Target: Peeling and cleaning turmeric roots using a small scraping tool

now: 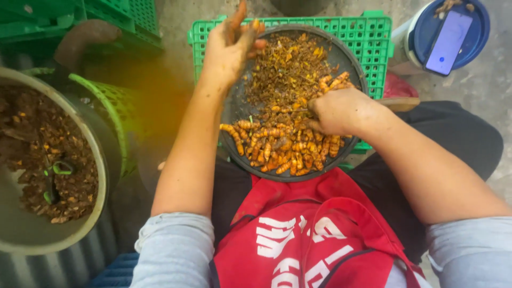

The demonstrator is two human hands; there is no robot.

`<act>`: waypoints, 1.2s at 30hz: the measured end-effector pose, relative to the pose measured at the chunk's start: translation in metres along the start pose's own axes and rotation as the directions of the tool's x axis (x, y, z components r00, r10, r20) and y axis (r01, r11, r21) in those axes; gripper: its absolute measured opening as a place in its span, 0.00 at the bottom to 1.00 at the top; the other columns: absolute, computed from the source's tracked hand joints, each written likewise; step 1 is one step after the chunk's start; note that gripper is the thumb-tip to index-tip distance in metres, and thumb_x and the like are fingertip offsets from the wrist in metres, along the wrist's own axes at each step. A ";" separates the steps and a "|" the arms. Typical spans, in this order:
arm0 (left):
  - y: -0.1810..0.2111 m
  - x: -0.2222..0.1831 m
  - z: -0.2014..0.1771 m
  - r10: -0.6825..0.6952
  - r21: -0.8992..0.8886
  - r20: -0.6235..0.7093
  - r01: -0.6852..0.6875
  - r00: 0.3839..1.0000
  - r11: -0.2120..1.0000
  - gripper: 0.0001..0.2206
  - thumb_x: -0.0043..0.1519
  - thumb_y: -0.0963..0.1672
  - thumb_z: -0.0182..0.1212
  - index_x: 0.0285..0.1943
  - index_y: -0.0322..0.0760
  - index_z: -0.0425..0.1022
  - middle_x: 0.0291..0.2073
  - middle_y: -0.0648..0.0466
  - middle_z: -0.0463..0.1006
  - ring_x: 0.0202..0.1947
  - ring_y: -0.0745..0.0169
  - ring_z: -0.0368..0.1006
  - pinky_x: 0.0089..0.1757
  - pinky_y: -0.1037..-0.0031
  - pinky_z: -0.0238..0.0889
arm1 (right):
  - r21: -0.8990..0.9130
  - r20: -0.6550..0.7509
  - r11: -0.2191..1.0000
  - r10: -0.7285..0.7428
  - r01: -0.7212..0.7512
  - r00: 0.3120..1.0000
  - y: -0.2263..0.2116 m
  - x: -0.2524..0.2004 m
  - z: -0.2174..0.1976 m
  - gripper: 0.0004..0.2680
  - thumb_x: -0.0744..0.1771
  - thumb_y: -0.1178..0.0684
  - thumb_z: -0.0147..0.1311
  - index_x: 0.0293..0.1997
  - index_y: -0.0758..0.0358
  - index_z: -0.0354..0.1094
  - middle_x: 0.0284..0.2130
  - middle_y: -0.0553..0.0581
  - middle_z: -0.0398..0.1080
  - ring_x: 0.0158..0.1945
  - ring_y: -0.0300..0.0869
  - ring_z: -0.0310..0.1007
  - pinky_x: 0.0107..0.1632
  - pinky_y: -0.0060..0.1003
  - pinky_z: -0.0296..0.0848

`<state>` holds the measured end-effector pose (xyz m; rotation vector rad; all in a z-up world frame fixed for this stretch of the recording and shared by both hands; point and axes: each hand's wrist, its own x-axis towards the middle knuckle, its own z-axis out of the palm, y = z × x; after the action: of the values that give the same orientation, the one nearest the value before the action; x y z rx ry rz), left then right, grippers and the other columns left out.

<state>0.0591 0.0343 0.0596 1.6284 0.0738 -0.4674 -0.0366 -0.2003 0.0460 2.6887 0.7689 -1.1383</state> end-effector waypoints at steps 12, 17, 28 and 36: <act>-0.033 -0.030 0.016 -0.143 0.871 0.218 -0.126 0.965 0.475 0.19 0.59 0.39 0.64 0.61 0.30 0.75 0.51 0.38 0.80 0.50 0.41 0.78 0.53 0.55 0.71 | 0.105 0.040 0.972 0.207 -0.210 0.978 0.012 -0.004 -0.030 0.21 0.70 0.31 0.42 0.51 0.60 0.70 0.43 0.71 0.78 0.47 0.67 0.79 0.46 0.61 0.77; -0.051 -0.035 0.013 -0.189 0.865 0.336 -0.223 0.922 0.449 0.41 0.53 0.37 0.60 0.80 0.47 0.52 0.64 0.33 0.68 0.60 0.29 0.67 0.52 0.48 0.63 | 0.146 0.052 0.963 0.220 -0.226 0.974 0.008 -0.001 -0.030 0.23 0.73 0.31 0.35 0.52 0.64 0.69 0.44 0.76 0.77 0.49 0.70 0.77 0.47 0.63 0.75; -0.072 -0.050 0.044 -0.250 0.839 0.336 -0.168 0.908 0.517 0.27 0.50 0.24 0.47 0.52 0.34 0.78 0.72 0.32 0.59 0.62 0.38 0.69 0.57 0.60 0.72 | 0.221 -0.112 0.964 0.174 -0.146 0.978 0.014 0.016 -0.004 0.15 0.72 0.45 0.36 0.50 0.68 0.65 0.42 0.80 0.76 0.46 0.74 0.76 0.45 0.65 0.73; -0.108 -0.029 0.049 -0.273 0.907 0.369 -0.279 0.889 0.315 0.18 0.58 0.32 0.50 0.53 0.33 0.77 0.60 0.35 0.68 0.47 0.40 0.74 0.42 0.53 0.75 | 0.268 -0.698 0.940 0.038 0.212 0.715 0.020 0.025 -0.003 0.16 0.68 0.46 0.68 0.49 0.71 0.70 0.37 0.66 0.73 0.41 0.61 0.71 0.43 0.53 0.68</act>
<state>-0.0141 0.0067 -0.0335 2.6517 -0.7487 -1.0289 -0.0099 -0.2064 0.0288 3.4467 0.8512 -0.2010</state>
